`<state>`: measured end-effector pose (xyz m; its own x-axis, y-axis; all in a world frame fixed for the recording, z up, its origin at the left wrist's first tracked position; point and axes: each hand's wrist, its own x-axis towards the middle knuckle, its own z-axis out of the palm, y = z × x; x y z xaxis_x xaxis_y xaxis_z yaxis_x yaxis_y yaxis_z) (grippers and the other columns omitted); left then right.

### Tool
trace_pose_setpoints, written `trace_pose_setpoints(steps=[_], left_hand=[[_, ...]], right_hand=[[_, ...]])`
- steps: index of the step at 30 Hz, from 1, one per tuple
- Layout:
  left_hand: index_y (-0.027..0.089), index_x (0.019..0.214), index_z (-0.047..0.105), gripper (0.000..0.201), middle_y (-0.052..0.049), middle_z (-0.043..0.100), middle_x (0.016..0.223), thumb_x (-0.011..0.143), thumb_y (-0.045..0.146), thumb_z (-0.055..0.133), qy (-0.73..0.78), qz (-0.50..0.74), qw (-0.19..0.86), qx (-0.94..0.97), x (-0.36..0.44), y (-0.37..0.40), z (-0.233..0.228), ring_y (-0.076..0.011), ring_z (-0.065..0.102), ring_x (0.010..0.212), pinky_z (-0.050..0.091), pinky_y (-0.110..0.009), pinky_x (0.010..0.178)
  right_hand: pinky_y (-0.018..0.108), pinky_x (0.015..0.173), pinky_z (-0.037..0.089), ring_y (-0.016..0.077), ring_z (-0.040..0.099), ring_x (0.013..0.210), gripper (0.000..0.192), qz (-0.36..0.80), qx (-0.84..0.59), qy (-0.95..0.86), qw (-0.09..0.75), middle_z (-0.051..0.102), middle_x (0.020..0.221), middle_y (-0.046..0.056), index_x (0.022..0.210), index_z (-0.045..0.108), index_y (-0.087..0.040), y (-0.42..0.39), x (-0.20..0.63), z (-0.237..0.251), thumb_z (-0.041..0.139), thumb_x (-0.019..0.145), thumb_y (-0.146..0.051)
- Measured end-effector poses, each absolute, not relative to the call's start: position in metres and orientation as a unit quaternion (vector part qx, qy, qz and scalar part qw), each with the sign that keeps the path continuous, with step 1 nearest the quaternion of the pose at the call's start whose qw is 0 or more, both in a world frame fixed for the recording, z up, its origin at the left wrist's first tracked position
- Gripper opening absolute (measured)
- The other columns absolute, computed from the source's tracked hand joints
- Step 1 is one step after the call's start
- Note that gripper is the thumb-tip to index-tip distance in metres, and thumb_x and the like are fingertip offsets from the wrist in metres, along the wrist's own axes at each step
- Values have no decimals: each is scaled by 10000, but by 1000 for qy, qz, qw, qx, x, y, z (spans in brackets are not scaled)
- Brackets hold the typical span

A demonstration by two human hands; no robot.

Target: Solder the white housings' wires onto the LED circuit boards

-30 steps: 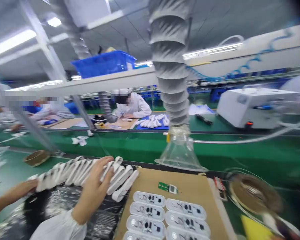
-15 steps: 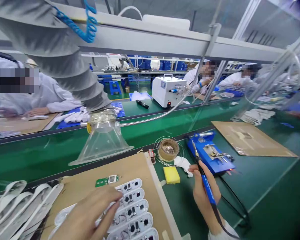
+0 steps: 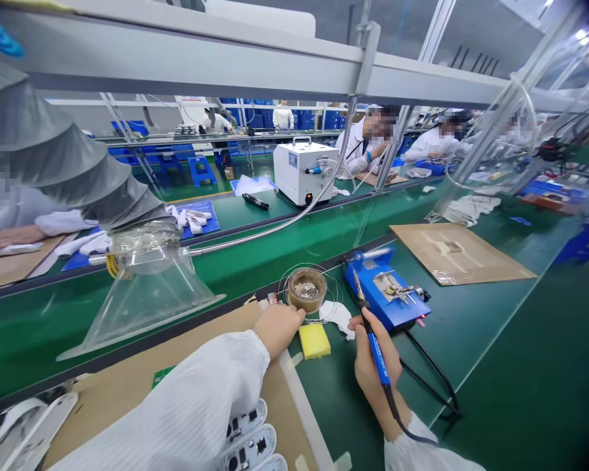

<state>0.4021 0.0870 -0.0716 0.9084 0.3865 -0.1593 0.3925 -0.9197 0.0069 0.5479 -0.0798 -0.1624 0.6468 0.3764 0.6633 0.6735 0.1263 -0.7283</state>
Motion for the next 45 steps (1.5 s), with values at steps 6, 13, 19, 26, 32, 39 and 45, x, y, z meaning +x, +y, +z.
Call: trace_pose_setpoints(steps=[6,13,19,26,32,39,45], left_hand=[[126,970,712,233,-172,783,980,957,-14,527,186,-71,9,980,400,92,-80,-323,785,894,581,-408,778],[170,985,701,233,-117,783,954,1056,134,482,219,16,44,974,392,93,-82,-284,761,882,557,-378,787],[219,1106,705,241,-82,805,1137,1075,239,467,301,137,133,934,390,97,-81,-271,764,1019,558,-365,857],[246,1037,680,258,-18,785,822,1046,358,447,379,249,254,854,392,107,-75,-196,734,679,512,-283,602],[239,967,662,250,-10,748,737,992,403,476,395,292,339,802,393,112,-74,-177,712,602,547,-273,580],[237,936,647,234,-3,720,718,967,423,509,396,309,388,773,394,114,-76,-163,673,583,560,-274,578],[233,912,630,237,-6,703,706,953,434,510,401,311,411,757,395,112,-76,-164,659,585,537,-261,533]], right_hand=[[390,888,675,229,800,892,286,-119,-653,-395,636,803,1033,76,1321,705,-218,-80,548,-162,637,1056,-305],[396,872,675,236,797,915,287,-122,-656,-391,634,801,1050,76,1330,705,-229,-80,549,-164,624,1062,-295],[408,909,657,232,784,957,300,-110,-655,-403,630,786,1075,73,1360,685,-244,-75,552,-160,604,1074,-273],[399,889,656,229,778,967,323,-107,-627,-455,623,758,1118,76,1387,670,-265,-59,565,-139,571,1080,-261],[413,922,644,234,764,1013,346,-107,-638,-475,596,723,1170,94,1424,622,-251,-32,581,-134,524,1093,-267],[486,998,611,286,704,1166,438,-94,-679,-511,518,642,1355,149,1483,562,-248,-6,603,-140,535,1046,-274],[563,1084,555,343,597,1346,504,-76,-702,-527,473,591,1432,169,1507,558,-227,-7,604,-154,528,1004,-216]])
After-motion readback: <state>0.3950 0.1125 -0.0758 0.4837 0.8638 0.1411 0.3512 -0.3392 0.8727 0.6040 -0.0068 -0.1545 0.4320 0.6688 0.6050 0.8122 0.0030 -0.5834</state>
